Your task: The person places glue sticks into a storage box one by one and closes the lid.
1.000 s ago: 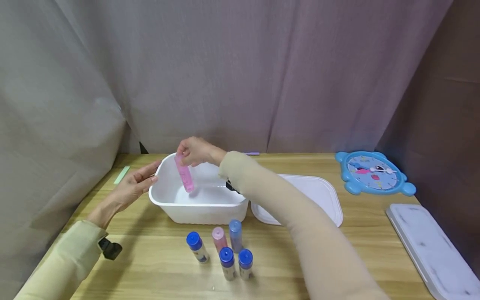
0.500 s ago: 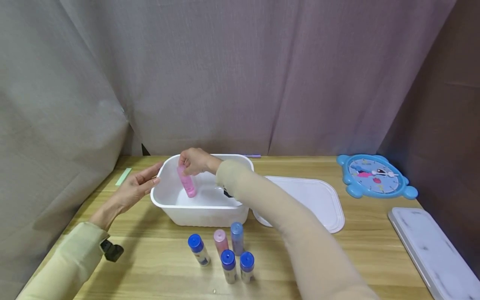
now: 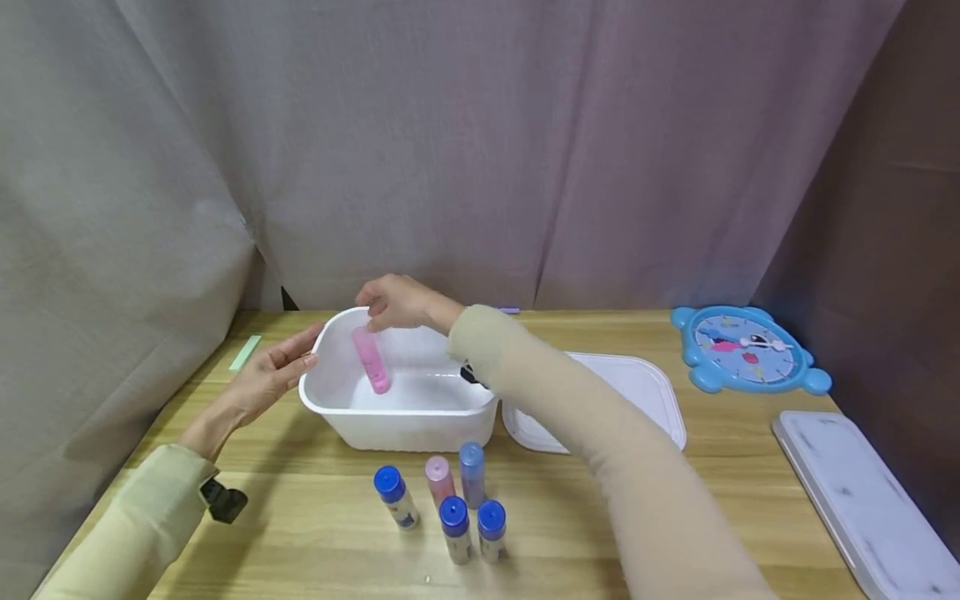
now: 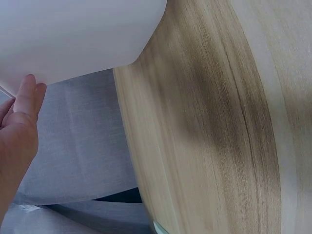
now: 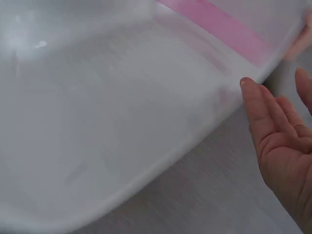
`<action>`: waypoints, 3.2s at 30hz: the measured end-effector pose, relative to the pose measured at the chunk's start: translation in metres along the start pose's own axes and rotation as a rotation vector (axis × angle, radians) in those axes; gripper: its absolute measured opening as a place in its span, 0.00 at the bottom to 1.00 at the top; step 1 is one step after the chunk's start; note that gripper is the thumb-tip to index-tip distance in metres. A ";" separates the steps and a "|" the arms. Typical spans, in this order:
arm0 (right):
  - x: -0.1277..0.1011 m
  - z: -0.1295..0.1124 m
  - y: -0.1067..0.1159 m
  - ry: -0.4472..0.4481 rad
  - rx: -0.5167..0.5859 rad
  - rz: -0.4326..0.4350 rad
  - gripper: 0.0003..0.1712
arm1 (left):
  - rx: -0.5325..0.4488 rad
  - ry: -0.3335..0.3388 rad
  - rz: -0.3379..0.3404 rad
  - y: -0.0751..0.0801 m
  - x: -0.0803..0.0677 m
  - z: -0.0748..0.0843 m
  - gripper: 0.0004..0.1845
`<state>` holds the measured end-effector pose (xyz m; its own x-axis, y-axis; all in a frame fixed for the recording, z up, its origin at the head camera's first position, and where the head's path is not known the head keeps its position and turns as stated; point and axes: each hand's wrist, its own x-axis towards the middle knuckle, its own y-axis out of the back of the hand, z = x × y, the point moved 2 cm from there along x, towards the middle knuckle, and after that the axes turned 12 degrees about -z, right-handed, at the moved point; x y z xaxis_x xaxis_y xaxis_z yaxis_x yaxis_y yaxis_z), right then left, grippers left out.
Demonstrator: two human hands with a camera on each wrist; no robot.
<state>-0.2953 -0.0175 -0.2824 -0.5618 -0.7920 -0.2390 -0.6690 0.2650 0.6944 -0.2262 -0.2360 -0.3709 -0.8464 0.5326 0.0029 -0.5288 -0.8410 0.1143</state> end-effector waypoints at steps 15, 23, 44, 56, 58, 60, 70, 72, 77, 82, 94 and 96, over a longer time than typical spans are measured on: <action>-0.151 0.022 -0.011 0.298 0.464 0.043 0.19 | 0.015 0.001 0.017 0.005 -0.004 0.004 0.32; -0.181 0.065 -0.059 0.336 0.537 -0.009 0.17 | 0.020 0.007 0.035 0.007 -0.005 0.007 0.32; -0.165 0.079 -0.105 0.333 0.543 -0.077 0.24 | 0.002 0.040 0.044 0.006 -0.005 0.006 0.31; -0.179 0.061 -0.070 0.315 0.373 0.033 0.17 | -0.009 0.029 0.037 0.007 -0.005 0.005 0.32; -0.183 0.052 -0.054 0.334 0.380 0.064 0.15 | -0.007 0.028 0.040 0.007 -0.005 0.004 0.32; -0.185 0.043 -0.037 0.360 0.400 0.118 0.14 | -0.006 0.029 0.042 0.008 -0.005 0.004 0.32; -0.126 0.008 -0.011 0.228 0.532 0.429 0.16 | -0.001 0.037 0.046 0.010 -0.006 0.002 0.32; -0.102 0.008 -0.019 0.201 0.540 0.430 0.16 | -0.004 0.038 0.044 0.009 -0.006 0.002 0.32; -0.052 0.014 -0.043 0.126 0.528 0.356 0.15 | -0.011 0.025 0.033 0.007 -0.006 0.000 0.32; -0.027 0.015 -0.057 0.058 0.416 0.274 0.13 | -0.012 0.017 0.032 0.005 -0.006 -0.001 0.32; -0.002 0.006 -0.073 0.051 0.233 0.246 0.13 | -0.009 0.014 0.028 0.006 -0.007 0.001 0.32; 0.001 0.004 -0.074 0.068 0.217 0.249 0.12 | -0.011 0.021 0.030 0.006 -0.006 0.002 0.32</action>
<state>-0.2487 -0.0356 -0.3367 -0.6920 -0.7213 -0.0297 -0.6079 0.5600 0.5629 -0.2239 -0.2440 -0.3686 -0.8630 0.5050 -0.0148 -0.5037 -0.8577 0.1034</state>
